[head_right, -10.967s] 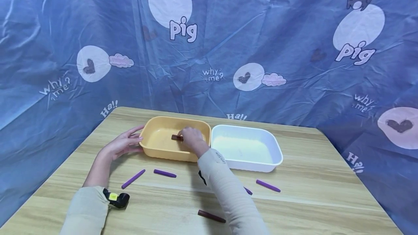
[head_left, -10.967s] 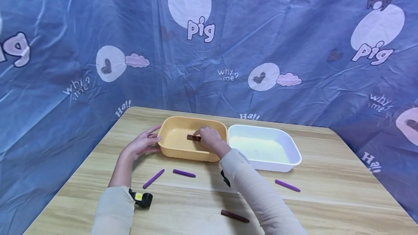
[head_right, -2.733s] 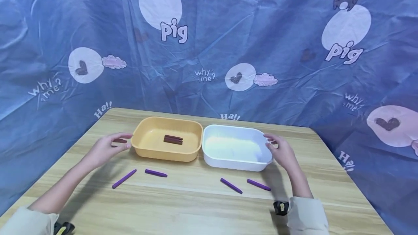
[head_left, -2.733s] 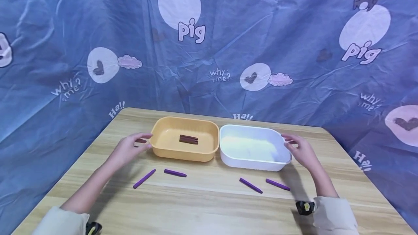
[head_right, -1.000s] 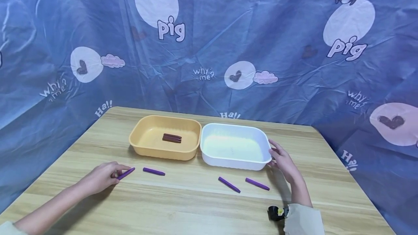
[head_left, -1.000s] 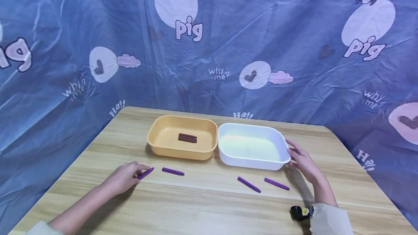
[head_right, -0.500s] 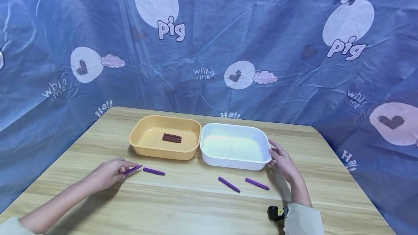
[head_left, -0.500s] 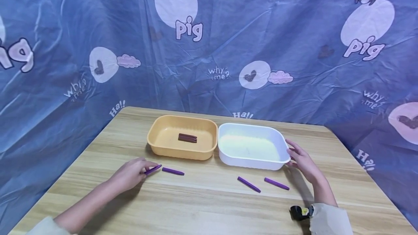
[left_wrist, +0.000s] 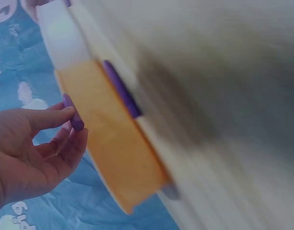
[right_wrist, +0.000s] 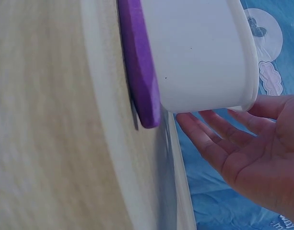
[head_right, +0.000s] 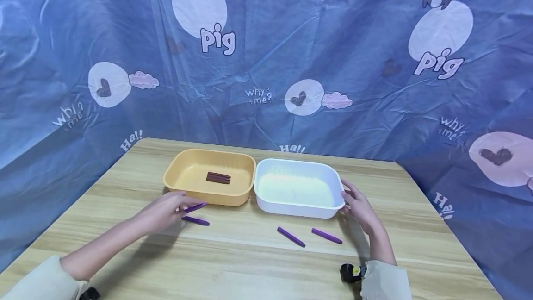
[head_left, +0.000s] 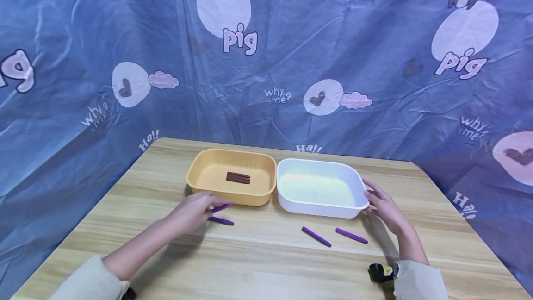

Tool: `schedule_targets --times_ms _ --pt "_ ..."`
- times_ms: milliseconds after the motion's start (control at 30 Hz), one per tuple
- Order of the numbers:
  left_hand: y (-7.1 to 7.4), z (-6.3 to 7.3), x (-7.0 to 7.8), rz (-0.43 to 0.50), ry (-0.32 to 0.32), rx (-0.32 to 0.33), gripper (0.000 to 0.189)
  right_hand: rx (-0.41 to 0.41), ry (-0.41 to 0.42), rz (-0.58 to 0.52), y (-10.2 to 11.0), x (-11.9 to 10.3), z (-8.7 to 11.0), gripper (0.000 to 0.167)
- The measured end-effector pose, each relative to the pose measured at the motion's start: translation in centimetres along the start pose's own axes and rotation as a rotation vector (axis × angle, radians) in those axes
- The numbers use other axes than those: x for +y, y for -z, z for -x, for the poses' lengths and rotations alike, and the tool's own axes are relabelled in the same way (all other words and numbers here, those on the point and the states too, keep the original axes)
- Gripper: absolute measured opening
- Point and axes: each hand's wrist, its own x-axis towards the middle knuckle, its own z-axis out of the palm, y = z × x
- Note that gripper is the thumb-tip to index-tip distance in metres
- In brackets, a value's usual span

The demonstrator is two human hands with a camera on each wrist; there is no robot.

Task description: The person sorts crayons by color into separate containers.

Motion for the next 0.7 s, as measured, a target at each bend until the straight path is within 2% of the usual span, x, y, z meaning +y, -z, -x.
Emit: schedule_targets --times_ms 200,400,600,700 --pt "0.1 -2.8 1.4 -0.023 -0.042 0.032 0.039 0.0 -0.003 -0.004 0.0 -0.1 0.0 0.053" --pt "-0.1 -5.4 2.8 -0.048 -0.037 0.0 0.041 -0.002 -0.008 -0.007 0.0 -0.1 0.0 0.053" --pt "-0.3 -7.7 3.6 -0.029 -0.065 0.004 0.039 -0.007 -0.01 -0.012 0.0 -0.1 -0.1 0.054" --pt "-0.4 -9.0 4.1 -0.019 -0.053 -0.013 0.04 -0.003 -0.013 -0.014 0.1 0.0 0.0 0.054"
